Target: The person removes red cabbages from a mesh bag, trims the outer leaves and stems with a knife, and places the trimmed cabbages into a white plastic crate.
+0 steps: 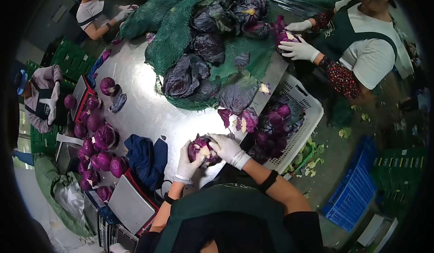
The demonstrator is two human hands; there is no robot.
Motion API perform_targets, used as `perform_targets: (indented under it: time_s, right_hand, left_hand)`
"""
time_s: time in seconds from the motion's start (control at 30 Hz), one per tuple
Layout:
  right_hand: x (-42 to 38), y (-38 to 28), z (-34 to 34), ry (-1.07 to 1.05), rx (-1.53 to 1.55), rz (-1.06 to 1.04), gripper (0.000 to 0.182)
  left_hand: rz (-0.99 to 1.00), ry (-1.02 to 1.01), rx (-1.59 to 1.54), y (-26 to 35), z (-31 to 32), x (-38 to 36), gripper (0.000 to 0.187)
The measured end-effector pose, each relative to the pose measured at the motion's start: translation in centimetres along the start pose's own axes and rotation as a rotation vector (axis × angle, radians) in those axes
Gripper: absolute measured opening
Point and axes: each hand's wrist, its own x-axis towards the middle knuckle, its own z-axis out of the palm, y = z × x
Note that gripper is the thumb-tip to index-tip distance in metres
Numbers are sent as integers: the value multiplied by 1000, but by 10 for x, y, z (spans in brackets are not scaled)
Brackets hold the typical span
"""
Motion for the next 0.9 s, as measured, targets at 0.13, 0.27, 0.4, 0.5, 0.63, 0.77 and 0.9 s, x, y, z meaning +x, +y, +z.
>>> perform_targets:
  time_s: [0.13, 0.27, 0.4, 0.5, 0.63, 0.77, 0.9]
  right_hand:
    - [25, 37, -6, 129, 169, 252, 25]
    - [24, 37, -61, 120, -366, 370, 43]
    - [7, -35, -57, -34, -388, 12, 72]
    - [-5, -44, -7, -99, -232, -193, 36]
    - [59, 31, -14, 182, -210, 152, 20]
    - [32, 12, -41, 229, -262, -97, 29]
    - [-5, -14, -12, -38, 88, -3, 41]
  left_hand:
    - [65, -63, -117, -26, -10, -8, 81]
    - [17, -101, -515, -39, -12, -32, 84]
    - [8, -43, -322, -31, -8, -35, 83]
    - [208, -99, -49, -23, -10, -30, 82]
    - [39, -44, -428, -39, -9, -38, 78]
    - [-591, -157, -588, -48, -25, -36, 82]
    - [33, -57, 85, -7, -26, -9, 107]
